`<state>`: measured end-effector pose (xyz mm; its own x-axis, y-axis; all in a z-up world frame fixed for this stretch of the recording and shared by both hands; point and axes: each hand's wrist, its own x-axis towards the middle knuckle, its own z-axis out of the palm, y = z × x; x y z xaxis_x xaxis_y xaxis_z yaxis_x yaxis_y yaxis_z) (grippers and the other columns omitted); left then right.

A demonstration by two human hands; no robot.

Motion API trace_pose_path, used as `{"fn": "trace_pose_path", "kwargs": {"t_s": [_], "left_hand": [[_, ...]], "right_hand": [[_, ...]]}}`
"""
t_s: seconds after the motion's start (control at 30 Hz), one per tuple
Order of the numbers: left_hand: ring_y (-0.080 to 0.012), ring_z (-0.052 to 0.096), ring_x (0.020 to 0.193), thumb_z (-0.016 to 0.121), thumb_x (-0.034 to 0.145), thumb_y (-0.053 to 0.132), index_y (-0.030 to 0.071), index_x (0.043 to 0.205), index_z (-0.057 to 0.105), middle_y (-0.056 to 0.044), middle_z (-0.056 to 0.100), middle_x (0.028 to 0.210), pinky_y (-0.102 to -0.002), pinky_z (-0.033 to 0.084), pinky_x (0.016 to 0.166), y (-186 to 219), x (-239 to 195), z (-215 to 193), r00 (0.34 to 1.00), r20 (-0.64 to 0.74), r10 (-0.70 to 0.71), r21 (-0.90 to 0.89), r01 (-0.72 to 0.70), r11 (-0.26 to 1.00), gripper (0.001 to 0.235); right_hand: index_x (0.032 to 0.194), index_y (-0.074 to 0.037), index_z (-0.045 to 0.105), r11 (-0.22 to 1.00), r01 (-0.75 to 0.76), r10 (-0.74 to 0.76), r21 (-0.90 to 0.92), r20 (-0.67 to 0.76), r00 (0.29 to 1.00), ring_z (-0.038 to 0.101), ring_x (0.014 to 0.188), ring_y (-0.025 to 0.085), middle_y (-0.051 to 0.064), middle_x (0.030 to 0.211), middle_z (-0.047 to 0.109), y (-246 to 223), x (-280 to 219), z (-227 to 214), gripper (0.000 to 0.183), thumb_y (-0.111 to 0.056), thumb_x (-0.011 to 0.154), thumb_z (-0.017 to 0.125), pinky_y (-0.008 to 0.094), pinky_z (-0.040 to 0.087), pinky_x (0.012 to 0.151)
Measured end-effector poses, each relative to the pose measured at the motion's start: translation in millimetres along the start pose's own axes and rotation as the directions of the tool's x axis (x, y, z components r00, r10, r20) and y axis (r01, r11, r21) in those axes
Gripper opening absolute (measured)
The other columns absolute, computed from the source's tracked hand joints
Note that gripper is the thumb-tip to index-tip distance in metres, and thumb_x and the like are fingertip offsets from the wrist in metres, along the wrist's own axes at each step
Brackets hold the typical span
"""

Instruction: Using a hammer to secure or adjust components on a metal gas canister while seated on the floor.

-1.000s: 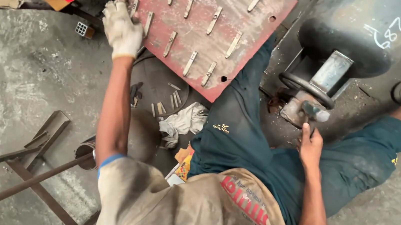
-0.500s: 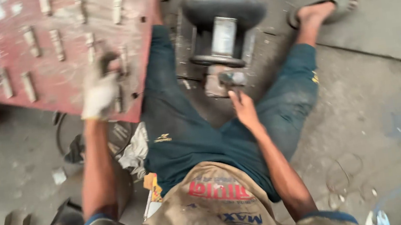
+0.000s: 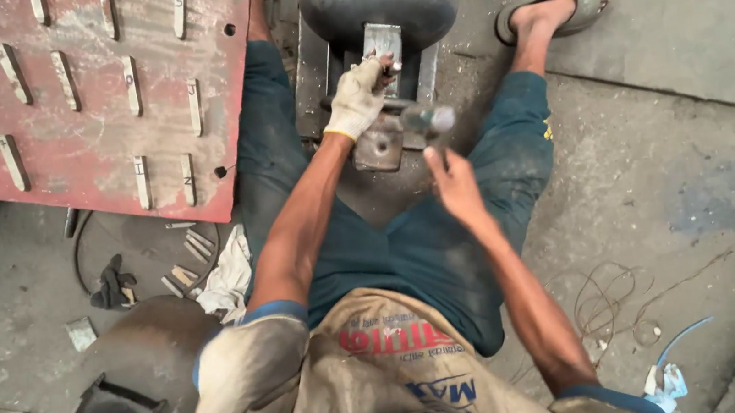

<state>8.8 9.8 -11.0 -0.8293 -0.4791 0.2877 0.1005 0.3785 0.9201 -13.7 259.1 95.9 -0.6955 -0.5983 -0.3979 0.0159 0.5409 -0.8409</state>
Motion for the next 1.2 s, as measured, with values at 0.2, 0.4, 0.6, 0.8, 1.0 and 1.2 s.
{"fn": "trace_pose_path", "kwargs": {"t_s": [0.2, 0.4, 0.6, 0.8, 1.0, 1.2], "left_hand": [[-0.0222, 0.075, 0.089, 0.068, 0.086, -0.01, 0.01, 0.127, 0.069, -0.009, 0.075, 0.104, -0.031, 0.059, 0.08, 7.6, 3.7, -1.5, 0.998, -0.046, 0.052, 0.2, -0.042, 0.979, 0.046], [-0.0194, 0.075, 0.085, 0.063, 0.089, -0.011, 0.008, 0.127, 0.067, -0.008, 0.077, 0.105, -0.029, 0.06, 0.079, 7.9, 6.2, 1.2, 0.999, -0.036, -0.031, 0.05, 0.033, 0.998, 0.042], [-0.0343, 0.071, 0.093, 0.074, 0.08, 0.0, 0.008, 0.119, 0.07, -0.015, 0.074, 0.108, -0.04, 0.057, 0.083, 29.1, 22.5, -10.1, 0.994, -0.067, 0.09, 0.359, -0.06, 0.931, 0.039], [-0.0329, 0.073, 0.095, 0.069, 0.09, 0.007, 0.009, 0.117, 0.069, -0.014, 0.074, 0.103, -0.041, 0.056, 0.086, 93.6, -18.8, -91.5, 0.947, -0.286, -0.148, 0.16, 0.2, 0.967, 0.028], [-0.0265, 0.073, 0.09, 0.059, 0.086, 0.001, 0.008, 0.117, 0.067, -0.012, 0.072, 0.107, -0.038, 0.057, 0.082, 131.6, -106.5, -251.7, 0.821, -0.477, -0.314, 0.243, 0.466, 0.851, 0.032], [-0.0373, 0.067, 0.097, 0.068, 0.088, 0.009, 0.007, 0.114, 0.066, -0.02, 0.064, 0.111, -0.048, 0.054, 0.086, 102.0, -169.8, -358.6, 0.721, -0.622, -0.307, 0.637, 0.693, 0.337, 0.025]], "right_hand": [[0.089, -0.004, 0.059, 0.823, 0.429, -0.477, -0.373, -0.042, 0.878, 0.054, 0.064, 0.017, 0.006, 0.071, 0.054, -147.0, -21.0, -108.4, 0.05, -0.044, 0.114, 0.045, 0.036, 0.043, 0.057], [0.109, -0.001, 0.066, 0.48, 0.873, -0.715, -0.086, -0.616, 0.332, 0.042, 0.054, 0.011, 0.001, 0.082, 0.063, -150.5, 26.1, -78.7, 0.078, -0.069, 0.106, 0.028, 0.024, 0.033, 0.047], [0.101, 0.008, 0.061, 0.92, 0.201, -0.282, -0.338, -0.211, 0.936, 0.063, 0.083, 0.048, 0.033, 0.09, 0.064, -37.1, 45.6, 9.1, 0.039, -0.03, 0.112, 0.054, 0.05, 0.048, 0.074], [0.119, 0.006, 0.066, 0.898, 0.401, -0.411, -0.181, -0.016, 0.912, 0.07, 0.089, 0.036, 0.029, 0.097, 0.07, 1.8, -3.4, 34.0, 0.038, -0.029, 0.11, 0.053, 0.045, 0.051, 0.08], [0.109, 0.006, 0.066, 0.893, 0.406, -0.409, -0.195, 0.025, 0.912, 0.06, 0.071, 0.026, 0.022, 0.084, 0.065, 52.6, -2.3, 51.8, 0.037, -0.03, 0.114, 0.056, 0.041, 0.049, 0.07], [0.106, 0.005, 0.065, 0.966, 0.155, -0.15, -0.206, 0.042, 0.988, 0.057, 0.061, 0.025, 0.018, 0.07, 0.062, 38.3, -5.2, 48.4, 0.037, -0.03, 0.109, 0.057, 0.042, 0.047, 0.062]]}}
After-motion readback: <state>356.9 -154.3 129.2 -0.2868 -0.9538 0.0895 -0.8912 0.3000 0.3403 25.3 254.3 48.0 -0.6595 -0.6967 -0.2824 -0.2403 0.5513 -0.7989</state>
